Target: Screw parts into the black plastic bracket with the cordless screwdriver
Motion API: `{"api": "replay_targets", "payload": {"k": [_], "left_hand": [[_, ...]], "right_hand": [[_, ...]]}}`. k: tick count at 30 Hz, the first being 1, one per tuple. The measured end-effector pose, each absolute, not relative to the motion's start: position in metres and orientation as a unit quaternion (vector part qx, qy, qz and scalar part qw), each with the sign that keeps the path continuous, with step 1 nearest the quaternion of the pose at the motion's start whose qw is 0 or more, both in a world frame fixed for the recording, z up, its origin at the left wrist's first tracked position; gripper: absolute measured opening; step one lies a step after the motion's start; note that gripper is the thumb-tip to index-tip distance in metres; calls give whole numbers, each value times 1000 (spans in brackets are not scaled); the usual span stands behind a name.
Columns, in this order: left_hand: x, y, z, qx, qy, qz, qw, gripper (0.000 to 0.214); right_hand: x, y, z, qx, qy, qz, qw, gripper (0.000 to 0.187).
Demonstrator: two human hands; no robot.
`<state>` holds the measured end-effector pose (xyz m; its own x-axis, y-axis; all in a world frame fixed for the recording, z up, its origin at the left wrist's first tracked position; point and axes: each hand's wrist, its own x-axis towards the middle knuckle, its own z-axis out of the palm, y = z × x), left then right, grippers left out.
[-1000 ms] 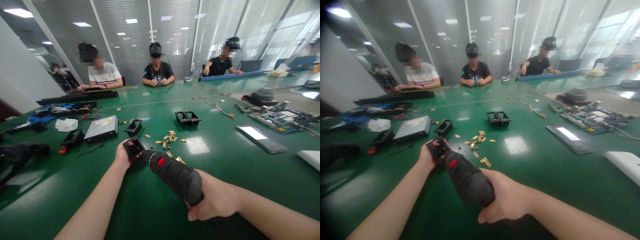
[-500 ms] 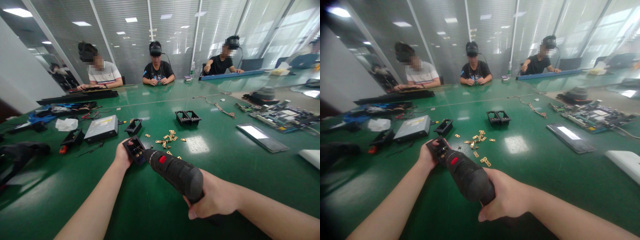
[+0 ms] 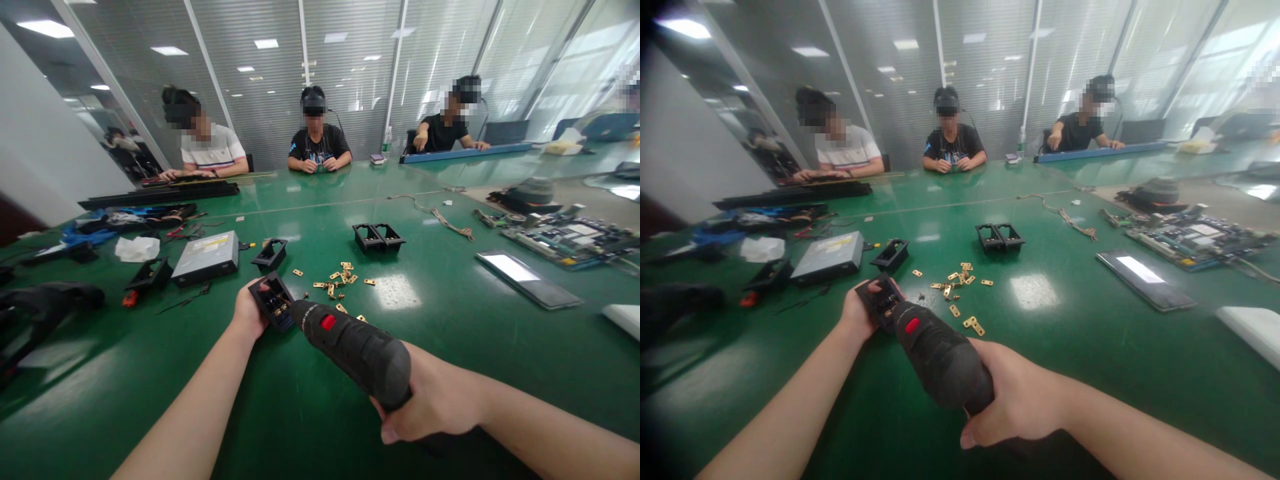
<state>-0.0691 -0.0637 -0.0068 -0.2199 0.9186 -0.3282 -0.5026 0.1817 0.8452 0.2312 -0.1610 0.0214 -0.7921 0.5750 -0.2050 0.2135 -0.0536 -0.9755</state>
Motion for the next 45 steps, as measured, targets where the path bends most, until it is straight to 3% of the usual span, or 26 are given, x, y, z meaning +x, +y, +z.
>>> {"api": "replay_targets", "payload": {"k": [39,45], "left_hand": [[-68,-62,-7,207,496,609,583,20],[-67,-63,-6,208,496,605,587,20]], "right_hand": [[229,-163,26,-286,-674,663,155,26],[230,-163,27,-303,-668,663,150,33]]}}
